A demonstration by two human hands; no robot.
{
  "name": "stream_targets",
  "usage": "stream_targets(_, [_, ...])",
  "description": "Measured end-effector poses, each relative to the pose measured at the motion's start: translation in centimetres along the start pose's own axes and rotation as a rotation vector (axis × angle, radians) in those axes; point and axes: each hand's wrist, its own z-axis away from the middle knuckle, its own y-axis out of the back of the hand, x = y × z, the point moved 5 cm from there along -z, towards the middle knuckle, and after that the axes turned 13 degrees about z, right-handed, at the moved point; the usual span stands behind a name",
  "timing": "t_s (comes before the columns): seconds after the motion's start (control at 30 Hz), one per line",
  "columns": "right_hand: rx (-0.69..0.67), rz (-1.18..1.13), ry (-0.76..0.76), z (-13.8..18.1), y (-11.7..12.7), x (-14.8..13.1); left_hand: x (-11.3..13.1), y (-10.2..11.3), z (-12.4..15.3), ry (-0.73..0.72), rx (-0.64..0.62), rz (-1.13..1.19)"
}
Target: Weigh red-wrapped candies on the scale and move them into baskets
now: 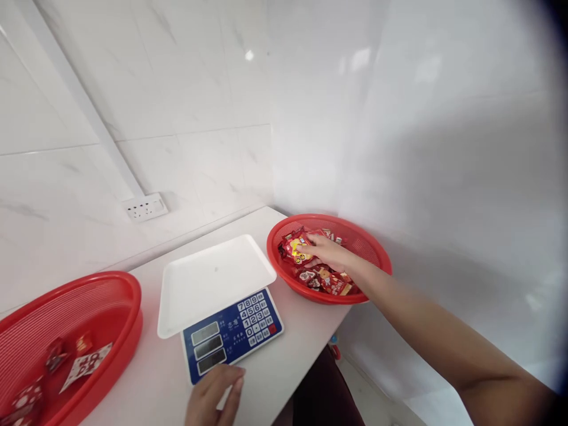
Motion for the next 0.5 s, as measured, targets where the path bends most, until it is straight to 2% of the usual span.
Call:
stream_targets(0.07, [-0.103, -0.057, 0.047, -0.7, -2.9, -1.7, 0.2, -1.6, 0.6, -0.079, -0.063, 0.031])
stream_targets(0.17, [-0.329, -0.034, 0.142, -1.9, -7.9, -4.4, -0.3, -3.1, 1.3, -0.102, -0.117, 0.022])
stream_targets(0.2, [-0.35, 0.038, 0.18, -2.4, -9.3, -5.2, -0.5, -3.3, 1.5, -0.099, -0.134, 0.014])
stream_targets(0.27, [-0.287, 0.229, 0.24, -3.5, -10.8, -6.3, -0.9, -3.4, 1.9, -0.083, -0.139, 0.003])
stream_targets(0.37, [-0.143, 0.443, 0.262, -4.8, -10.6, -6.5, -1.4, -3.1, 2.4, -0.051, -0.116, 0.008])
stream_targets(0.5, [-0.07, 0.624, 0.249, -4.9, -6.3, -4.8, -2.0, -3.2, 2.8, 0.04, -0.099, 0.043])
